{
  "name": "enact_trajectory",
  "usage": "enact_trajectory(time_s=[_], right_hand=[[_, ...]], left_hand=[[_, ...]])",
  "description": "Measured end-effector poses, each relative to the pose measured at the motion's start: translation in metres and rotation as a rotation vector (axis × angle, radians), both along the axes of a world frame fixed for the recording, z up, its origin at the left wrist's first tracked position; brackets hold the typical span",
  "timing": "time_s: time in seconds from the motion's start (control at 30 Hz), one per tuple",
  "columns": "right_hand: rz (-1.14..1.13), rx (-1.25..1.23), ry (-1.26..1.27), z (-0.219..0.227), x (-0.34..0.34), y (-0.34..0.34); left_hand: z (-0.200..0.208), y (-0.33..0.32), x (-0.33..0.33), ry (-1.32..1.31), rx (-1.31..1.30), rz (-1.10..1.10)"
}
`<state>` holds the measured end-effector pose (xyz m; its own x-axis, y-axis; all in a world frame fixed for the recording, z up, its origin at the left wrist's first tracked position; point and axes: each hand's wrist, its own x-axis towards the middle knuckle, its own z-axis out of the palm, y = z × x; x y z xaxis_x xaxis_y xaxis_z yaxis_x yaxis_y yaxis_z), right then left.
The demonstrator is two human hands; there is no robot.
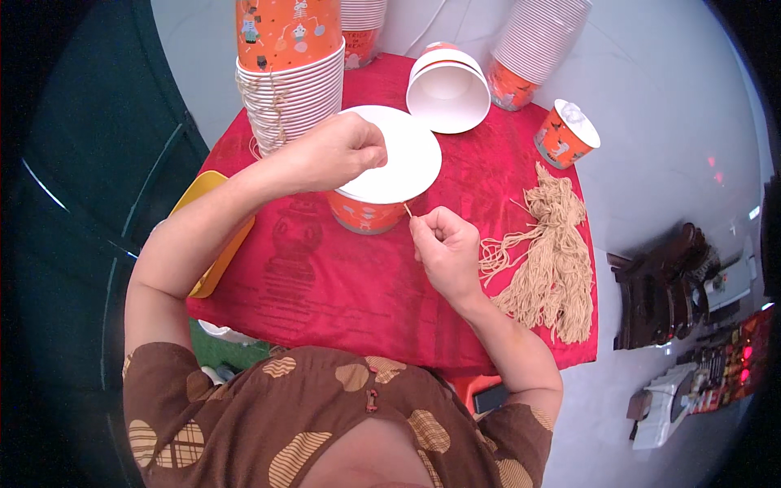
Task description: Attaching strings to decorative paper buckets.
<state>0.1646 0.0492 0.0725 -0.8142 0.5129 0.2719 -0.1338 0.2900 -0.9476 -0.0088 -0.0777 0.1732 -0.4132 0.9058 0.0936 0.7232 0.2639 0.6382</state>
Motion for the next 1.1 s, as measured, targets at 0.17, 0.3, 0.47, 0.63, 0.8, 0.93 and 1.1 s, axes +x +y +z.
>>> enact_trajectory(time_s=[0.17,0.3,0.47,0.63,0.8,0.93,1.1], right_hand=[[0.010,-0.022,-0.017,0.000,-0.003,0.000],[0.012,-0.009,0.002,-0.001,-0.007,0.001],[0.021,0.017,0.001,0.004,-0.013,0.000],[0.047,-0.026,0.039,-0.001,-0.021,0.001],[0.083,0.038,0.064,-0.006,-0.023,0.005],[0.115,0.018,0.033,0.005,-0.021,0.007],[0.200,-0.240,-0.312,0.027,-0.014,0.019]], left_hand=[[-0.001,0.002,-0.002,0.012,-0.013,-0.011],[-0.003,0.004,-0.004,-0.013,-0.029,-0.059],[-0.012,0.010,-0.017,-0.052,-0.046,-0.276],[-0.019,0.020,-0.018,-0.065,-0.158,-0.458],[-0.011,0.022,-0.006,-0.127,-0.268,-0.350],[-0.017,0.018,0.000,-0.086,-0.174,-0.280],[-0.021,0.014,0.024,0.013,-0.080,-0.268]])
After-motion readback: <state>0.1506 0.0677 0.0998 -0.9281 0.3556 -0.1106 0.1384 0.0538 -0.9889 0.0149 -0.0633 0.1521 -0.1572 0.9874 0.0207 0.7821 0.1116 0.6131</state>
